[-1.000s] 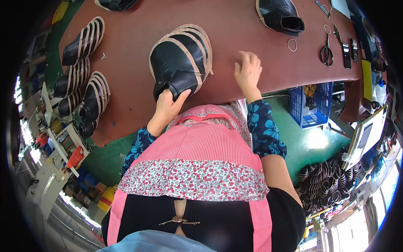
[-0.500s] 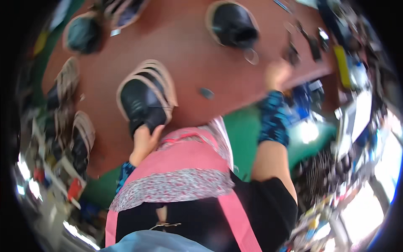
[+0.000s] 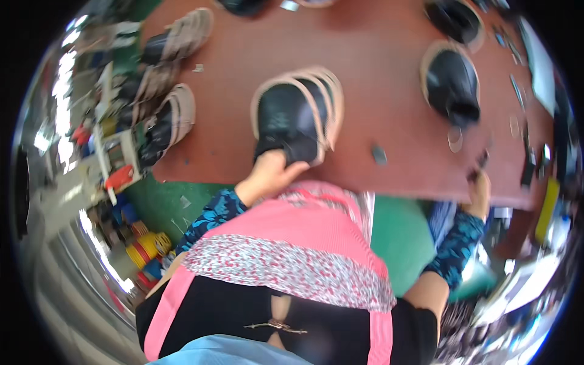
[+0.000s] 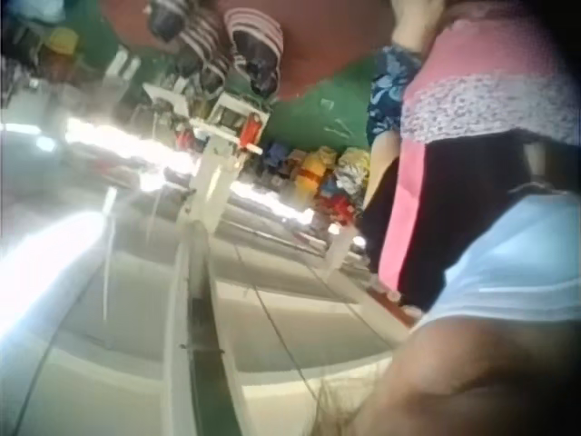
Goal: Assembling shoe components and trimming excess material at a factory workstation.
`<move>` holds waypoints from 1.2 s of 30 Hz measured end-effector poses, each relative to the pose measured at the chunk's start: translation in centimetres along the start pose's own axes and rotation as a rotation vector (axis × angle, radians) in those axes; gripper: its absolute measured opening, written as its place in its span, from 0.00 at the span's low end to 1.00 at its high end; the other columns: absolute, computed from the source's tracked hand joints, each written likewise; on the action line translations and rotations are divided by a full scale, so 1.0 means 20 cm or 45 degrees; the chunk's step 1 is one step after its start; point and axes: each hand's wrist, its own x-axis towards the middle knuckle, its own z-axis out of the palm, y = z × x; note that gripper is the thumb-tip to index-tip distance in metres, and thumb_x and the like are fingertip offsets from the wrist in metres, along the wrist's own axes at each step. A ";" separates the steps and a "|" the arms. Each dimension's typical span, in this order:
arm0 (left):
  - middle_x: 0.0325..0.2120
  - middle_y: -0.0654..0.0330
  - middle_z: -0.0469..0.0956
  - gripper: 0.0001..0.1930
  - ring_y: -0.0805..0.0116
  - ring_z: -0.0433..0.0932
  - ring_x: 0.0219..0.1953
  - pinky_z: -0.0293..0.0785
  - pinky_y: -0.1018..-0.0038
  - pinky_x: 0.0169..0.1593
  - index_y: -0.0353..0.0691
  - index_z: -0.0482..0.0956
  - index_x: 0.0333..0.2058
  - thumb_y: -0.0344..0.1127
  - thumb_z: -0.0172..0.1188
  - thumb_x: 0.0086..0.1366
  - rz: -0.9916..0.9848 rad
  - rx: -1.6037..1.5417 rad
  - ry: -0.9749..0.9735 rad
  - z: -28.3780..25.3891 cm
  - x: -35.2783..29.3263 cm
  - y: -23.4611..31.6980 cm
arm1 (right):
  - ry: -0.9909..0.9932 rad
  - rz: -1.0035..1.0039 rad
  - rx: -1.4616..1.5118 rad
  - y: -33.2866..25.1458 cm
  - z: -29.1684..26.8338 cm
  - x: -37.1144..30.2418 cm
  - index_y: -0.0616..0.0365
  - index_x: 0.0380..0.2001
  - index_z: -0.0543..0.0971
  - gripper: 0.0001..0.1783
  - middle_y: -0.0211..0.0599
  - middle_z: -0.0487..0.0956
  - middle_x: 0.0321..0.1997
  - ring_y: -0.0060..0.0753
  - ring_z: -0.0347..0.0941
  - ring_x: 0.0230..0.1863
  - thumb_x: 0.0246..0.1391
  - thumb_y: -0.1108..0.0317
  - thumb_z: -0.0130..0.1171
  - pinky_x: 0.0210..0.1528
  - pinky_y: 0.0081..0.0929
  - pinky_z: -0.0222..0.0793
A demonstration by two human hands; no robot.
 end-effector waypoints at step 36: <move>0.27 0.58 0.84 0.20 0.56 0.86 0.34 0.81 0.60 0.40 0.41 0.87 0.33 0.53 0.71 0.74 0.556 0.651 0.171 0.17 -0.33 -0.31 | 0.623 0.082 -0.990 -0.96 1.11 -0.50 0.63 0.62 0.85 0.28 0.56 0.86 0.59 0.62 0.80 0.66 0.66 0.57 0.74 0.69 0.56 0.75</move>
